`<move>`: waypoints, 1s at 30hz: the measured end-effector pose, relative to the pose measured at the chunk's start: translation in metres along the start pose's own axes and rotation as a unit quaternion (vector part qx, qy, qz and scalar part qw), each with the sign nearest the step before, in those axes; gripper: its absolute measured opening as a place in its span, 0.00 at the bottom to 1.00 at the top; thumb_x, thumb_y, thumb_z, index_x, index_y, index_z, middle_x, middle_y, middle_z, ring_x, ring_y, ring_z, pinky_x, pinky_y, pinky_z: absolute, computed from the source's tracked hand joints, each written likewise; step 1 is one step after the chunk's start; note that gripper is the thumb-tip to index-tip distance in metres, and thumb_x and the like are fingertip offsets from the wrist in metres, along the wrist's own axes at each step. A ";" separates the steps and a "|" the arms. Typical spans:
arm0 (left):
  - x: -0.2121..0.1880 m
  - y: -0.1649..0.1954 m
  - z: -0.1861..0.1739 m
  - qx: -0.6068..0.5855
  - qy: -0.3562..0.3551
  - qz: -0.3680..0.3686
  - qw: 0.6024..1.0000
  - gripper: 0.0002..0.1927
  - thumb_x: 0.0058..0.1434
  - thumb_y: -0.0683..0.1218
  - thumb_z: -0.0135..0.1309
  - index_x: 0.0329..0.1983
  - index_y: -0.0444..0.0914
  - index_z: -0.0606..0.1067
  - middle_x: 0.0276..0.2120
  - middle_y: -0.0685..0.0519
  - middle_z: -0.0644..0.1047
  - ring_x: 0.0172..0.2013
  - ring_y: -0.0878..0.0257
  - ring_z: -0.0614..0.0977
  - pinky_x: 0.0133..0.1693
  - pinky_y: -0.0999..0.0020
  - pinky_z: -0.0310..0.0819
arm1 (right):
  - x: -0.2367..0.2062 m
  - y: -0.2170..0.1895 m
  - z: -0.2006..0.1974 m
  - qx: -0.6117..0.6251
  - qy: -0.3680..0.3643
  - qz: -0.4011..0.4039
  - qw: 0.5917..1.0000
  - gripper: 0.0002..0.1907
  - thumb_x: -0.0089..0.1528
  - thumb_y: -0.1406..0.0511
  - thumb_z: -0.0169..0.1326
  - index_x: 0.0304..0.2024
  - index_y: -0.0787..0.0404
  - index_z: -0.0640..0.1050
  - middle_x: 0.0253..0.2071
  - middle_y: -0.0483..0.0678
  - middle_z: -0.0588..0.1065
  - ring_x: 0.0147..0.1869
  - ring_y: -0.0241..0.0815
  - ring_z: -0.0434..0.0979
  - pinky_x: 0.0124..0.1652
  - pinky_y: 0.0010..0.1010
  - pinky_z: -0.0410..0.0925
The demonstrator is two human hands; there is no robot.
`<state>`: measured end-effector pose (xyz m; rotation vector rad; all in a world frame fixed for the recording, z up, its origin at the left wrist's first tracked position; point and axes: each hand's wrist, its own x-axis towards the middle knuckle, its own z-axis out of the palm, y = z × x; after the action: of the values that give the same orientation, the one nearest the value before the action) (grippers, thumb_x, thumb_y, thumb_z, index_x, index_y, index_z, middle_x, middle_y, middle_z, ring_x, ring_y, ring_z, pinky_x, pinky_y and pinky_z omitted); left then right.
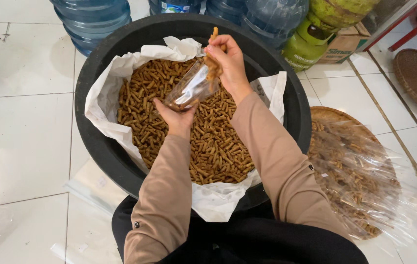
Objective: The person sits in front of a large basin filled with brown snack pellets and fills small clear plastic bags by hand, a few pieces at a time. They press the filled bags flat, seal them, and place the finished bags on a tray beside the basin, repeating the cycle.
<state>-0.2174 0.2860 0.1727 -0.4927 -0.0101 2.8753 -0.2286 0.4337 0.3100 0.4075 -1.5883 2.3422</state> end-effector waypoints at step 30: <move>-0.011 -0.005 0.012 0.076 -0.066 -0.003 0.995 0.28 0.70 0.59 0.49 0.67 0.40 0.67 0.60 0.45 0.73 0.61 0.51 0.76 0.63 0.47 0.76 | -0.082 -0.051 0.000 -0.549 -0.304 -0.143 0.766 0.28 0.56 0.71 0.62 0.60 0.64 0.76 0.60 0.64 0.71 0.59 0.65 0.74 0.53 0.43 0.69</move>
<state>-0.2104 0.2884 0.1877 -0.2735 0.1849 2.8677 -0.1336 0.4457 0.3224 1.0306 -2.5770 0.7427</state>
